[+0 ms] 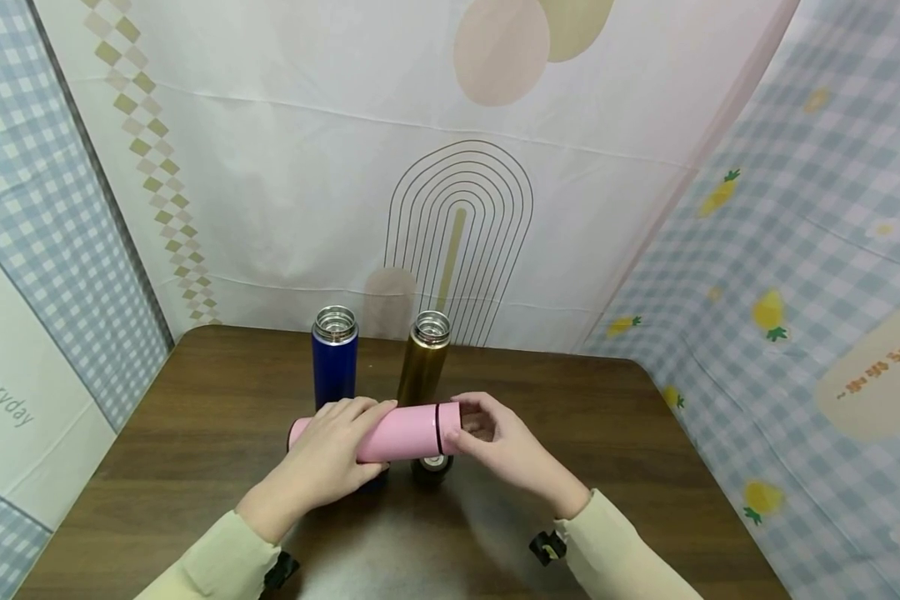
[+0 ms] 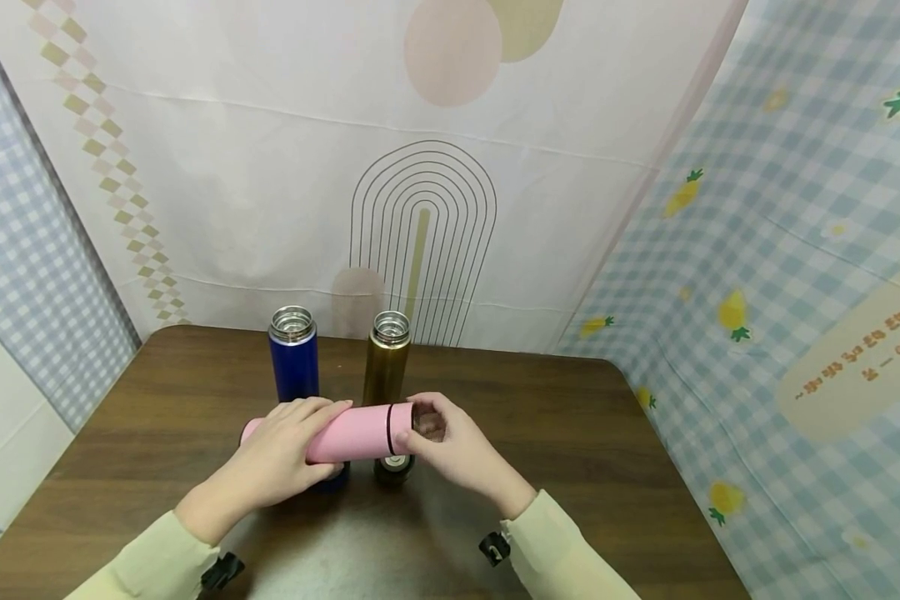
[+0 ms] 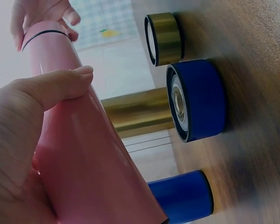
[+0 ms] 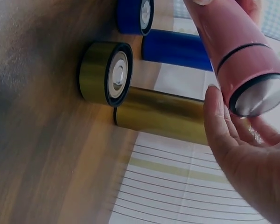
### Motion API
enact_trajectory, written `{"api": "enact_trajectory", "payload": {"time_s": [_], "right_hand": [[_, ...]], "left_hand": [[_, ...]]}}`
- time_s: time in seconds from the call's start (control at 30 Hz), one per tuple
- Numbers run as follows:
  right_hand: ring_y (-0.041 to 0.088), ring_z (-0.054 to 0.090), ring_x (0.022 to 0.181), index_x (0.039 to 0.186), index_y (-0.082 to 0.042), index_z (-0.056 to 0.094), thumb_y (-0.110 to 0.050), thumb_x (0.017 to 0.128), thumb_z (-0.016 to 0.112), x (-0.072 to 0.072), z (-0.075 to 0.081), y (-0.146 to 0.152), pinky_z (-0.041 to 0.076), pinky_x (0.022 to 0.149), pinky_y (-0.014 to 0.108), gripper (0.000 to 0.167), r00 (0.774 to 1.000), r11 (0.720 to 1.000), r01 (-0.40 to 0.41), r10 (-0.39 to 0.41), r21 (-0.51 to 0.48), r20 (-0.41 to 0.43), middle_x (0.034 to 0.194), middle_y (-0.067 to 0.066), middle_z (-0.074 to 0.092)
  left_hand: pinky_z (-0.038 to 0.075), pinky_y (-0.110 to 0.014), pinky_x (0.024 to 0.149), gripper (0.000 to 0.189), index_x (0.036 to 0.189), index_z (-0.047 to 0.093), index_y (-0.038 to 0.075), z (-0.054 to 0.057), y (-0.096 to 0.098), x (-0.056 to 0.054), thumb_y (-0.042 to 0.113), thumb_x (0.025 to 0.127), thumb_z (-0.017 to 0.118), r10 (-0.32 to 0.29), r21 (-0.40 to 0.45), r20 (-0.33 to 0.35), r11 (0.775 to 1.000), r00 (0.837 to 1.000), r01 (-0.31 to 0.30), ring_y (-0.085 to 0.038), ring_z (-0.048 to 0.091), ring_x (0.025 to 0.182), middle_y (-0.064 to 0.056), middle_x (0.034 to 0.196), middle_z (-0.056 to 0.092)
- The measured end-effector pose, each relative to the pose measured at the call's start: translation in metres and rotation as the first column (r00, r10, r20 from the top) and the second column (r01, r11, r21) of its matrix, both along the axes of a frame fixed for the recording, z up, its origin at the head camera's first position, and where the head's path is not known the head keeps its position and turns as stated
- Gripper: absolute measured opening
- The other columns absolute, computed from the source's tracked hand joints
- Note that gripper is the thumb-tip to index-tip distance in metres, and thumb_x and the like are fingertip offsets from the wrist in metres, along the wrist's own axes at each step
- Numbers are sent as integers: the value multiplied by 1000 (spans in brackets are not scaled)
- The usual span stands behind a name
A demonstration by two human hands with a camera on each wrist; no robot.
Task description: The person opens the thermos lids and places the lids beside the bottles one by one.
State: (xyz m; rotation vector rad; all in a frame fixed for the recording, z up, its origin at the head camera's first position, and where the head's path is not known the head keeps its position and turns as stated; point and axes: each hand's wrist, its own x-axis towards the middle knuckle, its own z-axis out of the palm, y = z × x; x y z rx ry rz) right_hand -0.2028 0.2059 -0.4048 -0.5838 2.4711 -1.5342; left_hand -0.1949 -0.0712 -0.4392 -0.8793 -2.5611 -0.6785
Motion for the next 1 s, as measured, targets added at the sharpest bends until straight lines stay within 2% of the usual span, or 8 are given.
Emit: {"api": "enact_trajectory", "payload": {"time_s": [0.17, 0.27, 0.37, 0.47, 0.57, 0.7, 0.83, 1.0], "right_hand": [[25, 58, 112, 135, -19, 47, -20, 86, 75, 0, 1, 2, 52, 88, 37, 56, 995, 994, -94, 92, -55, -34, 126, 6, 54], [22, 58, 113, 137, -21, 45, -22, 87, 74, 1, 2, 0, 51, 88, 36, 58, 998, 998, -61, 59, -36, -36, 130, 6, 52], [20, 62, 102, 136, -17, 45, -32, 91, 68, 2, 3, -2, 53, 82, 36, 52, 1000, 999, 17, -17, 36, -7, 125, 6, 54], [21, 65, 86, 130, -10, 51, -41, 95, 59, 3, 4, -4, 56, 74, 39, 47, 996, 994, 62, -68, 91, 58, 111, 10, 60], [23, 64, 78, 123, -6, 54, -40, 96, 59, 3, 4, -5, 56, 70, 43, 43, 992, 996, 62, -70, 69, 109, 104, 12, 61], [23, 64, 88, 125, -8, 54, -24, 91, 68, 8, 18, -6, 55, 75, 40, 40, 998, 999, 18, -20, 46, 59, 111, 10, 60], [29, 61, 100, 132, -8, 49, -10, 87, 72, 15, 38, -8, 52, 84, 43, 51, 998, 997, -59, 58, 44, 14, 118, 11, 57], [31, 57, 108, 139, -9, 41, -8, 86, 73, 14, 34, -5, 48, 91, 50, 62, 993, 993, -112, 110, 36, 47, 121, 13, 54]], "left_hand": [[41, -44, 96, 75, 135, 55, 15, -1, -1, -1, 33, 68, 84, 6, 4, 12, 1000, 1000, -6, -22, 54, 109, -1, 119, 58], [41, -44, 96, 76, 136, 55, 14, -1, -1, 0, 33, 69, 84, 4, 8, 10, 1000, 1000, -4, -22, 54, 108, -1, 118, 58], [40, -45, 97, 75, 136, 54, 14, 0, 0, 0, 32, 69, 84, -2, 10, 1, 1000, 1000, 2, -22, 54, 109, -1, 118, 58], [40, -45, 97, 75, 136, 54, 15, 1, 0, 1, 31, 69, 84, -4, 4, -9, 1000, 1000, 4, -23, 54, 110, -2, 118, 58], [40, -45, 97, 75, 136, 54, 15, 1, 0, 1, 31, 69, 84, -4, -1, -10, 1000, 1000, 4, -22, 54, 109, -1, 119, 58], [41, -44, 96, 76, 136, 55, 15, 0, 1, 1, 31, 68, 85, -14, 9, 0, 1000, 1000, 14, -22, 54, 109, -1, 119, 58], [41, -43, 96, 76, 136, 54, 14, 1, 0, 0, 31, 69, 85, -18, 16, 22, 1000, 1000, 18, -21, 54, 109, -1, 120, 58], [41, -43, 96, 75, 136, 54, 15, 1, 0, 0, 33, 69, 84, -15, 3, 29, 1000, 999, 15, -20, 54, 109, 0, 119, 58]]}}
